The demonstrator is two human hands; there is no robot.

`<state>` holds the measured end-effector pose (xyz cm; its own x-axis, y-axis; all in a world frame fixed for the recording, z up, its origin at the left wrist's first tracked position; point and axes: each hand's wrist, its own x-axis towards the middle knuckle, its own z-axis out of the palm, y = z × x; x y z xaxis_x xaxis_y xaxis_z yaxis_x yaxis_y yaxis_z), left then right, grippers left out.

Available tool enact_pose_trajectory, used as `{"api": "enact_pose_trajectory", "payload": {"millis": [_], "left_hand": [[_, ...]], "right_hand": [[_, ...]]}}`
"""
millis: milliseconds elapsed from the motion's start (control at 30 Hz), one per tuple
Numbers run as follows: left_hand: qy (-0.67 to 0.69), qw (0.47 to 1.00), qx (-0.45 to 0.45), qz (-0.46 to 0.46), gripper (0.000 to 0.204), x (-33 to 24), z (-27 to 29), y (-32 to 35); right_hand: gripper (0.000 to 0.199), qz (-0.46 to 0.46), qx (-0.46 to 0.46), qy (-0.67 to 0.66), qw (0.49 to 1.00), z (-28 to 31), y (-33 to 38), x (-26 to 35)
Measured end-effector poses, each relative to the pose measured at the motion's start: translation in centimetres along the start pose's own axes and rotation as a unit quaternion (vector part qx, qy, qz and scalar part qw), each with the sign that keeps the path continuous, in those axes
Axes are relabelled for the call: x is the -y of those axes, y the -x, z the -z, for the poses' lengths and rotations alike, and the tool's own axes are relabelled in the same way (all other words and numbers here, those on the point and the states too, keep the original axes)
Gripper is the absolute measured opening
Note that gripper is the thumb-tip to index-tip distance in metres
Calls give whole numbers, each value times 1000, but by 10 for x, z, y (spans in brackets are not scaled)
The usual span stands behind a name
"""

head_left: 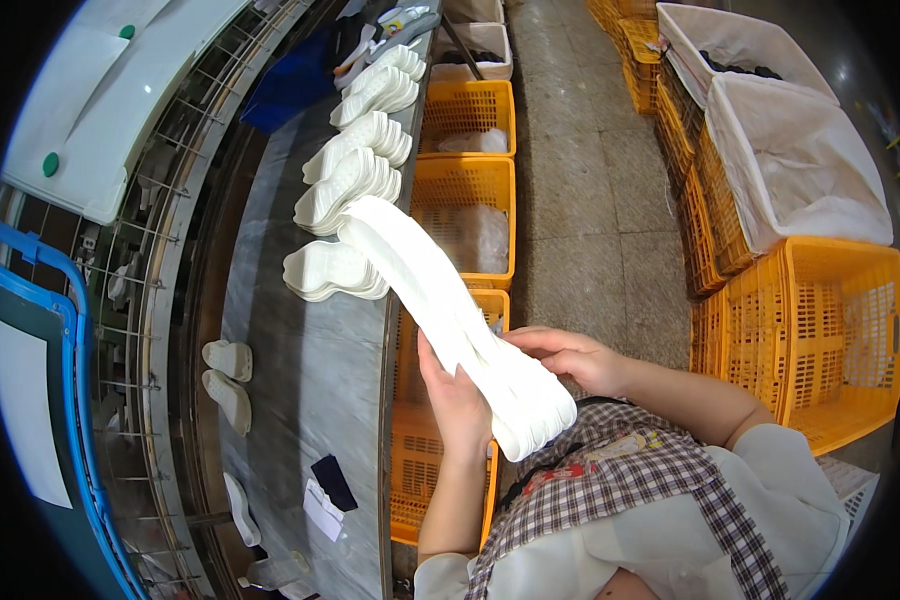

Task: The person picks black and white slippers from a conveyor belt, inspects them by turning them over, and places them into yellow crates or white bins. The person handles the slippers one at a time, occasionally stacking them before moving to the next pair.

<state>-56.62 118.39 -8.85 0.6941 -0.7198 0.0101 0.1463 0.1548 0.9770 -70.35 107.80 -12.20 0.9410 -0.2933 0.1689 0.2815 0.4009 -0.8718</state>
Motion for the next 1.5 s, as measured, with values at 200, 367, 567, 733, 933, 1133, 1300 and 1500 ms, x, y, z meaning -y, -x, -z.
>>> {"api": "enact_pose_trajectory", "payload": {"millis": [200, 367, 567, 733, 933, 1133, 1300, 1500], "left_hand": [[-5, 999, 12, -29, 57, 3, 2, 4], [368, 918, 20, 149, 49, -3, 9, 2], [565, 804, 147, 116, 54, -12, 33, -1], [596, 777, 169, 114, 55, -4, 41, -7], [380, 912, 83, 133, 47, -1, 40, -8], [205, 941, -139, 230, 34, 7, 84, 0], [195, 943, -224, 151, 50, 5, 173, -48], [193, 933, -275, 127, 41, 20, 239, -140]], "right_hand": [[56, 39, 7, -32, 999, -13, 0, -4], [73, -13, -88, -276, 957, -22, -6, 1], [72, -8, -85, -369, 926, -10, -3, 1], [64, -12, -62, -375, 925, -12, -2, -4], [58, -29, -69, -222, 972, -25, -24, -18], [49, -51, 61, 22, 997, -42, -40, -38], [40, -69, -24, 112, 991, -30, -43, -51], [32, -164, -72, 24, 984, -30, -36, -69]]}}
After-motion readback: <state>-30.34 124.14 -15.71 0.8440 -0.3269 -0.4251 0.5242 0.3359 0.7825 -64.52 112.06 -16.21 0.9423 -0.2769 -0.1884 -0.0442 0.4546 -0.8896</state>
